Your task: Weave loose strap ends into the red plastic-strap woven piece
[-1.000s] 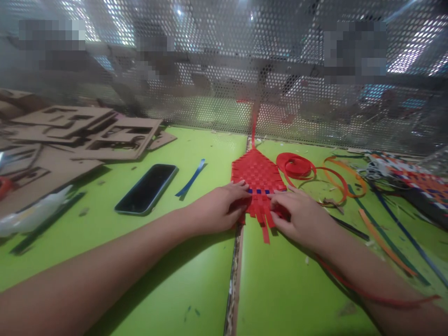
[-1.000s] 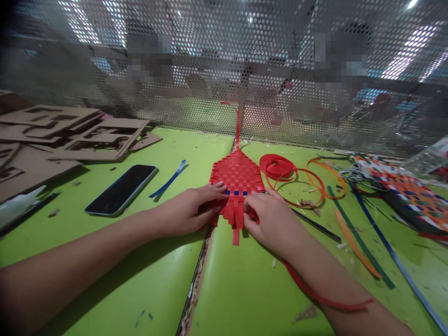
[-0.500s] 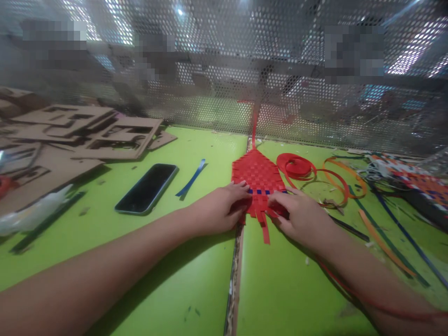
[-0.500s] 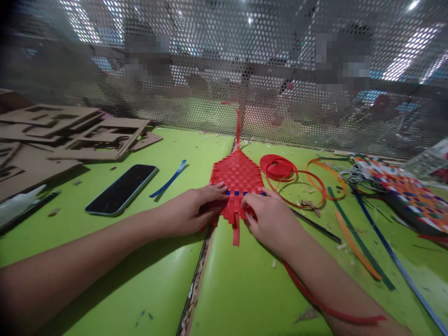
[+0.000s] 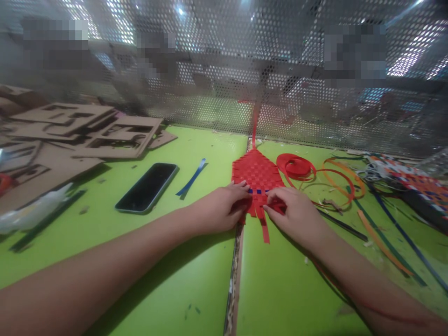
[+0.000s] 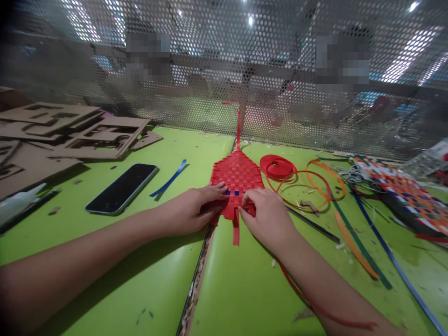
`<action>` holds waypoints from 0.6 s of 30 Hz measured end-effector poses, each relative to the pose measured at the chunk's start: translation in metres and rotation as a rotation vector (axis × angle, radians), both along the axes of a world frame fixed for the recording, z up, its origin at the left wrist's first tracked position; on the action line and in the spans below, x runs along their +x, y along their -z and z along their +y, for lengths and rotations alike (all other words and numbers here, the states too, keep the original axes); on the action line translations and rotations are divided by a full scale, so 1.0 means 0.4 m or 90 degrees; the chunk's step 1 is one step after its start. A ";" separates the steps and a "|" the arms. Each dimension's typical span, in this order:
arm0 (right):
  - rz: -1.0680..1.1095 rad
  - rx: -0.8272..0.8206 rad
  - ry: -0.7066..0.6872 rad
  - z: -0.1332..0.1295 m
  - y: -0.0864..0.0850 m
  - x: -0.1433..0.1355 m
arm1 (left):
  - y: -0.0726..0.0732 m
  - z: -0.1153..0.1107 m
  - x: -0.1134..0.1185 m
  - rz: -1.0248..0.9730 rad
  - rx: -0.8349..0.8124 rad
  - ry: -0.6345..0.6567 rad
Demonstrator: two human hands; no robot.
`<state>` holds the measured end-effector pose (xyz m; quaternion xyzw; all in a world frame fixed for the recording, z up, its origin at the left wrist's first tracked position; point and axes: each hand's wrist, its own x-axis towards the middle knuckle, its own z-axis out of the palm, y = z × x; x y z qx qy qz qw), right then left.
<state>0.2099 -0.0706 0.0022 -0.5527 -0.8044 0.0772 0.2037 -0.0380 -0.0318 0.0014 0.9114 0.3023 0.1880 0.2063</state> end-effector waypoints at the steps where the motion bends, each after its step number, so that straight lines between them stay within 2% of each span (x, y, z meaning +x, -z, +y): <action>1: -0.001 0.001 -0.005 0.001 0.000 0.000 | 0.000 0.000 0.000 0.002 0.001 -0.001; 6: -0.007 -0.006 -0.037 -0.001 -0.004 0.002 | -0.003 0.000 -0.001 0.005 0.001 0.001; 14: 0.009 -0.005 0.031 0.006 0.010 -0.014 | 0.001 0.001 0.002 0.018 -0.009 -0.003; 18: -0.003 -0.014 -0.034 -0.004 -0.005 0.006 | -0.003 0.003 -0.003 0.017 -0.035 -0.009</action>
